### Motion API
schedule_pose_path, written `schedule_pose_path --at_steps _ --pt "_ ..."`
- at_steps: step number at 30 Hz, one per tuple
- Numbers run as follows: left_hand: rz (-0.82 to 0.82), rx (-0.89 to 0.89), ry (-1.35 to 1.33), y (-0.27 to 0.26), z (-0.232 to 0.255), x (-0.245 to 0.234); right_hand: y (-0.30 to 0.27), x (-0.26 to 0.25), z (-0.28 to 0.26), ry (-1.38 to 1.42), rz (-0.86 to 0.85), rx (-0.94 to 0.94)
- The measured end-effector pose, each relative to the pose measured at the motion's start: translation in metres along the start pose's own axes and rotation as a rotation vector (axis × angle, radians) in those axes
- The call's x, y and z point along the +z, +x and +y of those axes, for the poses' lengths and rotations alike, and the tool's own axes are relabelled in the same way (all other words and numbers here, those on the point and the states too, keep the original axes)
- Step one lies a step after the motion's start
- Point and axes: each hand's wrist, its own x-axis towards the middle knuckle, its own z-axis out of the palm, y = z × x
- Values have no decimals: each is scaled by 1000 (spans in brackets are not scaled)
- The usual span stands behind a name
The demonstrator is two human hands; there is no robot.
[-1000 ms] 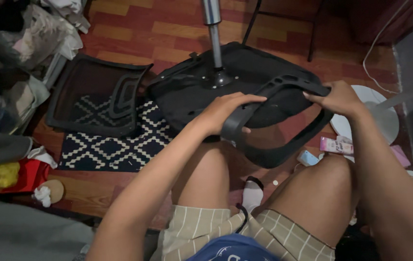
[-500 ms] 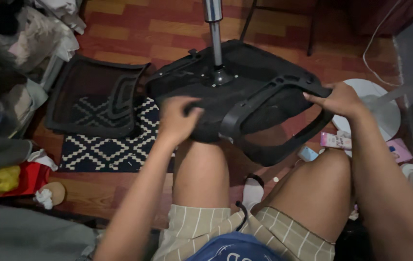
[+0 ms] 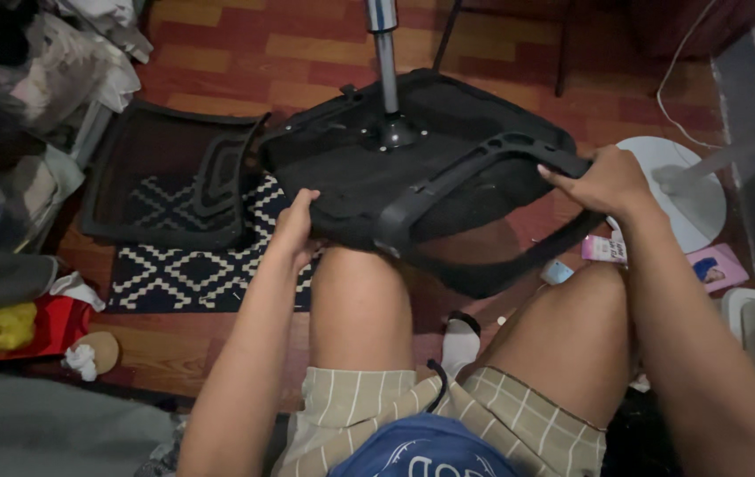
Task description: The person assembles an office chair by attaching the seat base to the gas lift and then securing the backrest frame to the seat. They align the components, insert fasteners, and tighten them by hand.
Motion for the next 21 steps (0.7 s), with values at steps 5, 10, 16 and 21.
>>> schedule_pose_path --at_steps 5,10,16,21 --pt "58 -10 70 8 8 -1 -12 -11 -41 -87 -25 73" --pt "14 78 67 26 4 0 -10 -16 -77 -11 -47 156" --pt "20 60 192 21 15 0 -10 -22 -93 -7 -33 155" --pt "3 53 301 4 33 13 -20 -18 -88 -119 5 144"
